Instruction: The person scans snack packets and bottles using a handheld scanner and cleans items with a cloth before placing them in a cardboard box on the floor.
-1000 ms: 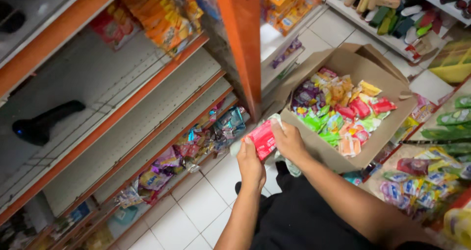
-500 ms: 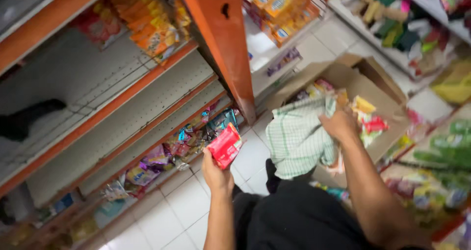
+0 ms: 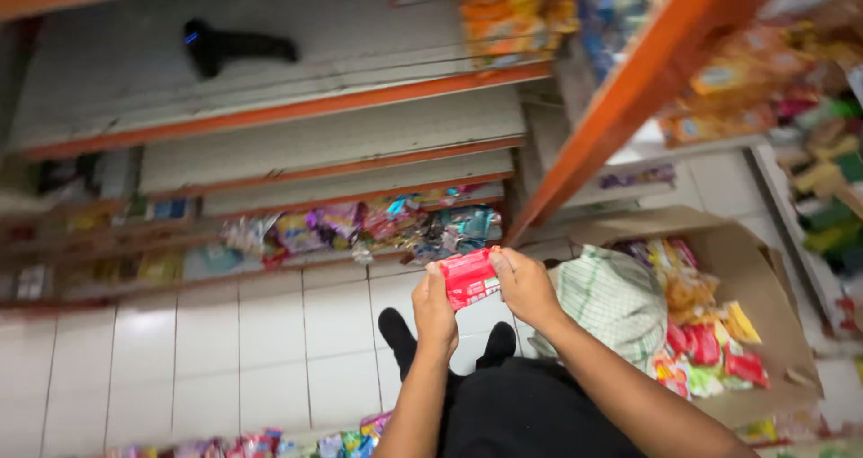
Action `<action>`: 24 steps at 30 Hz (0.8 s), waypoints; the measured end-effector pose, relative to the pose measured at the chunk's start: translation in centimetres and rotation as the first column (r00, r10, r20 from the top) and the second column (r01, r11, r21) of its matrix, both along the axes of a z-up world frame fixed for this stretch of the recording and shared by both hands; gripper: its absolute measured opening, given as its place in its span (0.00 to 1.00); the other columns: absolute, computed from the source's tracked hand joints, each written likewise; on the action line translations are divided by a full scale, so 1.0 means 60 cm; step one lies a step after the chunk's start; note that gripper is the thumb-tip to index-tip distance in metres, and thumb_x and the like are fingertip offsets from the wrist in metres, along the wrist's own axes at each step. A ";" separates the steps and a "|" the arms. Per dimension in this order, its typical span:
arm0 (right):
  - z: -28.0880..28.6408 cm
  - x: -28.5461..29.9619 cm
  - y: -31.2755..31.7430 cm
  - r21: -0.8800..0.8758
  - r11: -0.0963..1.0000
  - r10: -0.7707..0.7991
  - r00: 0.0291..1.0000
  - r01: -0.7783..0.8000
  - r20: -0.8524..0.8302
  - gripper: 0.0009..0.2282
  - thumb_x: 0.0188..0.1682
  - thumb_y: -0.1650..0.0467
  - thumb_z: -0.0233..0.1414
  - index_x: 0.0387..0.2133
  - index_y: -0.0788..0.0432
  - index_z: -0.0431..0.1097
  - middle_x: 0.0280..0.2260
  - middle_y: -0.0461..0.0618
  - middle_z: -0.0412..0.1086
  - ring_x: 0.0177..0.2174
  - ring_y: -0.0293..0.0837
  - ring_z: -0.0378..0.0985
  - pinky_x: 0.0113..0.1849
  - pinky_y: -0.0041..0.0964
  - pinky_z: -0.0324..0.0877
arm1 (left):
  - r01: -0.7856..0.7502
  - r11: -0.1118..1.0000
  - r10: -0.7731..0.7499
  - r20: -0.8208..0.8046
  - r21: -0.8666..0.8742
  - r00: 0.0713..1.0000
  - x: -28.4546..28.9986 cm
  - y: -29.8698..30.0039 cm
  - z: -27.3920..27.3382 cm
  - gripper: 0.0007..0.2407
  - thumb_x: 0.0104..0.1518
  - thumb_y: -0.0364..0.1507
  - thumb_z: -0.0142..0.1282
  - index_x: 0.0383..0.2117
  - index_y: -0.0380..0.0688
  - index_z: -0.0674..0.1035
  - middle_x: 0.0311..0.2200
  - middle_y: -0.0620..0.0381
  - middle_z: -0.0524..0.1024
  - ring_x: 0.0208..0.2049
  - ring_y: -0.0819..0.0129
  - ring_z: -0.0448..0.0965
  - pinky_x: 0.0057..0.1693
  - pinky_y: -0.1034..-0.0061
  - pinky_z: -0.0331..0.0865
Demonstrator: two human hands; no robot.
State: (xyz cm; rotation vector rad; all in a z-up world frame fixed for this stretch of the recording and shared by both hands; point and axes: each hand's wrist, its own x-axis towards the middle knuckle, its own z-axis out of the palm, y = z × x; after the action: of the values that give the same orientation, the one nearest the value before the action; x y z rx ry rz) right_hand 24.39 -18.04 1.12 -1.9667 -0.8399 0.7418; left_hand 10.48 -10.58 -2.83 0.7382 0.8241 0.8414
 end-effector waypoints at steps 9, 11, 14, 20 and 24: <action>-0.042 -0.076 0.173 0.137 0.951 0.286 0.957 -0.277 -0.055 0.13 0.56 0.65 0.48 0.30 0.62 0.74 0.22 0.50 0.73 0.25 0.42 0.74 0.31 0.40 0.70 | -0.185 0.969 0.221 0.236 -0.164 0.946 -0.133 0.102 -0.004 0.20 0.69 0.40 0.41 0.48 0.31 0.75 0.42 0.46 0.80 0.41 0.62 0.82 0.50 0.66 0.77; -0.024 -0.093 0.221 0.210 0.929 0.304 0.952 -0.306 0.041 0.11 0.55 0.67 0.49 0.33 0.62 0.74 0.27 0.50 0.76 0.30 0.39 0.76 0.34 0.38 0.71 | -0.222 0.959 0.261 0.245 -0.176 0.934 -0.158 0.132 0.001 0.20 0.67 0.40 0.41 0.48 0.31 0.75 0.43 0.46 0.80 0.43 0.62 0.83 0.51 0.66 0.77; 0.037 -0.112 0.314 0.296 0.892 0.287 0.934 -0.342 0.214 0.09 0.53 0.69 0.50 0.34 0.63 0.74 0.31 0.52 0.77 0.34 0.41 0.79 0.39 0.37 0.73 | -0.361 0.923 0.385 0.292 -0.133 0.876 -0.215 0.192 0.012 0.21 0.68 0.41 0.41 0.50 0.31 0.73 0.45 0.45 0.79 0.45 0.61 0.83 0.52 0.64 0.78; 0.193 -0.100 0.570 0.321 0.860 0.196 0.837 -0.397 0.512 0.11 0.54 0.64 0.55 0.39 0.62 0.75 0.35 0.56 0.76 0.37 0.49 0.80 0.41 0.43 0.72 | -0.449 0.889 0.454 0.286 -0.086 0.844 -0.368 0.299 0.031 0.21 0.71 0.43 0.43 0.52 0.33 0.73 0.45 0.45 0.79 0.40 0.59 0.81 0.43 0.65 0.75; 0.190 -0.046 0.762 0.304 0.824 -0.021 0.510 -0.478 0.860 0.22 0.48 0.63 0.64 0.51 0.67 0.74 0.49 0.71 0.71 0.47 0.68 0.72 0.49 0.56 0.67 | -0.478 0.868 0.492 0.373 -0.135 0.787 -0.434 0.347 0.044 0.21 0.68 0.42 0.42 0.51 0.33 0.73 0.46 0.46 0.79 0.43 0.59 0.83 0.48 0.62 0.79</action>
State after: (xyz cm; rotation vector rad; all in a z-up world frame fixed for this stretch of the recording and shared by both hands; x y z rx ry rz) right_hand 21.66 27.69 12.54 -1.6367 -1.7203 -0.4067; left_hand -15.54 10.25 -0.20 0.2952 0.6607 1.3890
